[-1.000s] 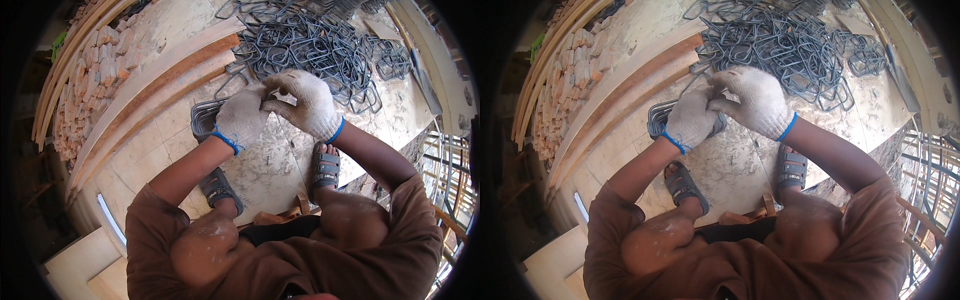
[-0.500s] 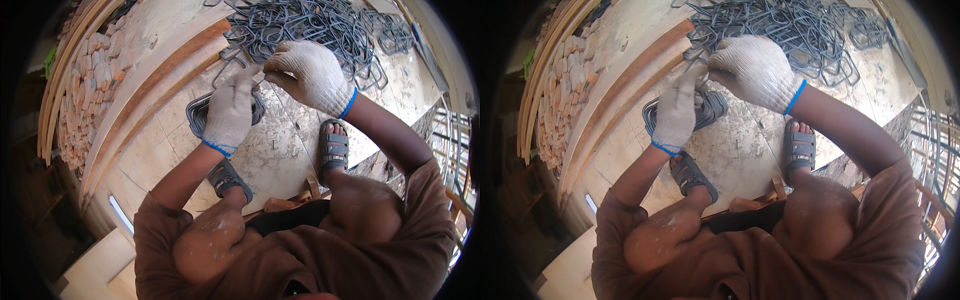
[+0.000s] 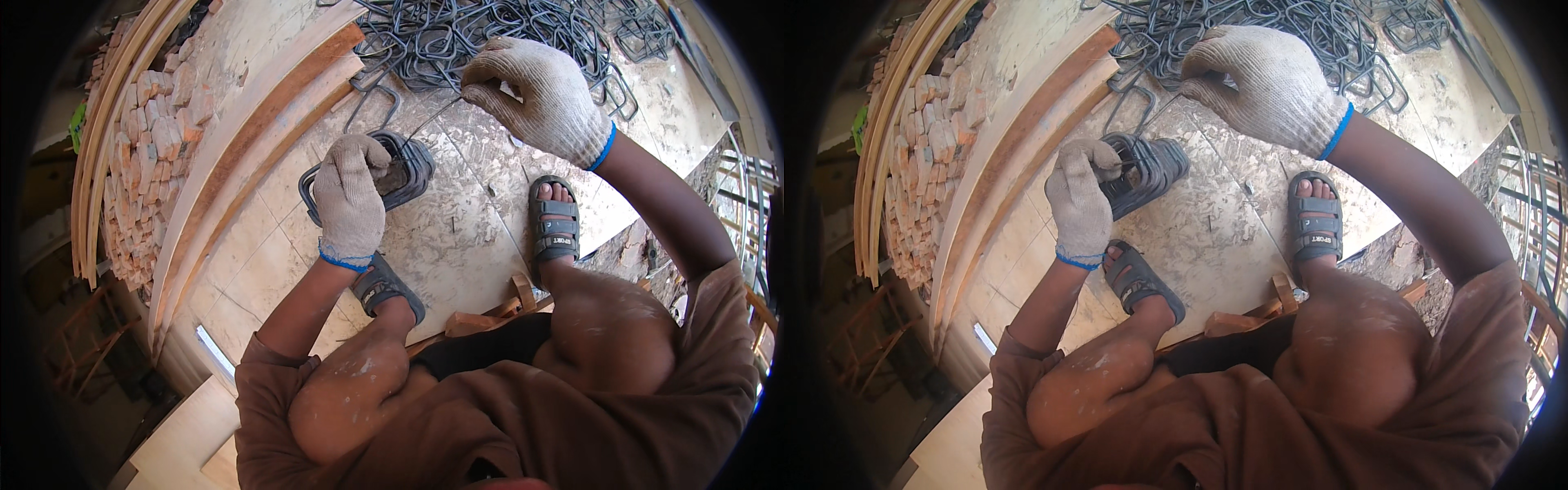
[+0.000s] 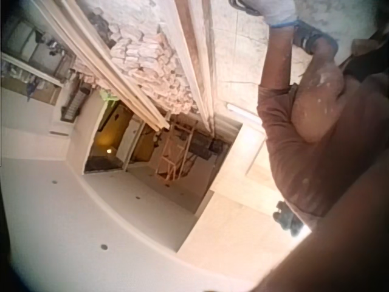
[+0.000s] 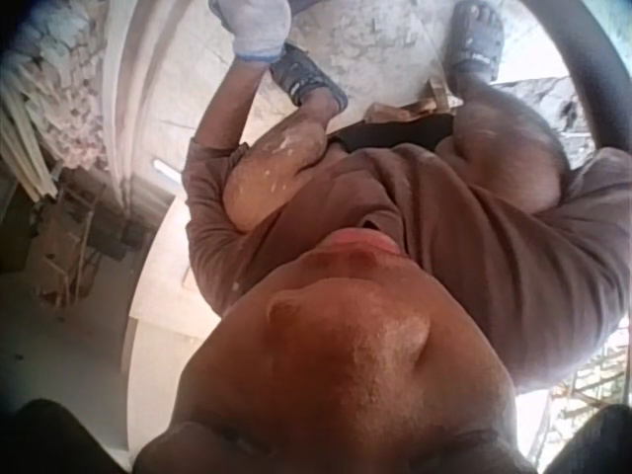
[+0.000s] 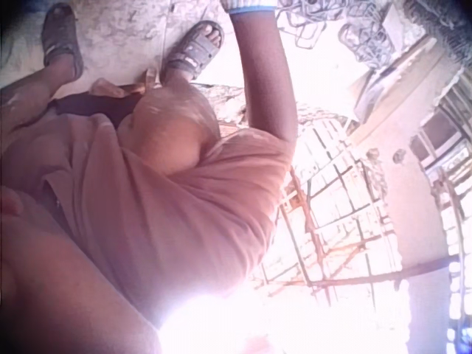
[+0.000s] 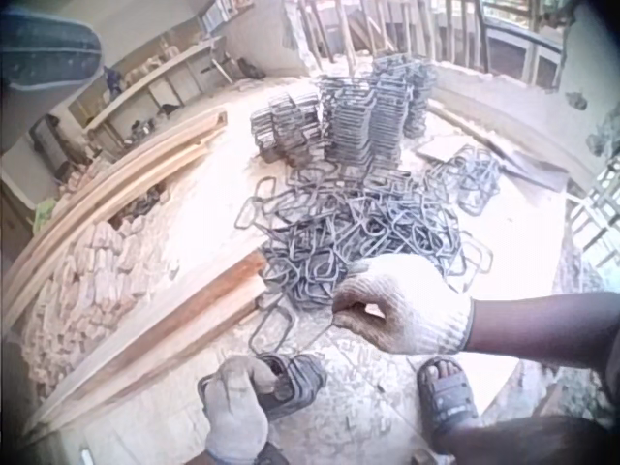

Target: The person sits on a stool and repeatedly picks up wire ties from a pile on the floor. They wrap each tie around a stack of rectangular metal frames and twist it to secure the bundle. The tied frames are stacked on the floor as the task progresses.

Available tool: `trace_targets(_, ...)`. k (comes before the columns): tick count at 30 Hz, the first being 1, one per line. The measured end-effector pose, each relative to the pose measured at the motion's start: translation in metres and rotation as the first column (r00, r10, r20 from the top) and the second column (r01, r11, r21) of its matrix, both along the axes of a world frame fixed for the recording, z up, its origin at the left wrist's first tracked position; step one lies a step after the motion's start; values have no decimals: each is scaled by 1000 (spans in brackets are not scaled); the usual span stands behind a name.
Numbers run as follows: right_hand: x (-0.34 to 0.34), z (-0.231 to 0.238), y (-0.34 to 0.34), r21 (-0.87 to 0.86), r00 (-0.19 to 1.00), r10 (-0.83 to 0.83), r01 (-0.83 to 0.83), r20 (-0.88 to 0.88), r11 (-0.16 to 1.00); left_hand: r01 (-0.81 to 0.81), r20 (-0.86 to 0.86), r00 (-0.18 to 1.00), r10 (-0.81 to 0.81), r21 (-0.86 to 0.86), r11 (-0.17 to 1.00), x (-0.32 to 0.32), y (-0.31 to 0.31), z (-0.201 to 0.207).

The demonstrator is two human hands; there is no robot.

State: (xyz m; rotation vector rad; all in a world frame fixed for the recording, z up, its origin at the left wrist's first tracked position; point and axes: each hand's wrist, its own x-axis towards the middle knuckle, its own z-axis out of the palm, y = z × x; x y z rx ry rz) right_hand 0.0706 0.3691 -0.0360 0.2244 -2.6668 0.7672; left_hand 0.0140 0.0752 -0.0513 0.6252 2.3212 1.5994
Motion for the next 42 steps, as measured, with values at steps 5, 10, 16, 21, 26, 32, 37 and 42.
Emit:
trace_targets(5,3,-8,-8,-20,998,-1,2,69,1000,19,43,999,-20,22,1000,3,6,5)
trace_targets(10,-2,-11,-10,-40,996,-28,31,79,999,137,49,990,-135,-42,990,4,2,13)
trace_targets(16,0,-16,-17,-48,986,39,-32,162,998,273,5,962,-273,-42,961,9,7,14)
trace_targets(21,4,-17,-23,-171,961,53,-6,273,985,265,6,964,-265,-21,964,8,11,19)
trace_targets(26,15,-7,-41,-182,871,188,-116,454,976,196,112,975,-191,-33,980,8,6,18)
trace_targets(32,19,-13,-66,-214,890,141,-50,435,976,146,165,972,-169,143,979,8,7,15)
trace_targets(37,14,-30,-63,-181,970,140,-104,201,978,203,151,960,-234,196,959,2,8,12)
trace_targets(42,-5,-41,-41,-32,989,145,-145,16,989,121,275,955,-115,-5,993,5,29,24)
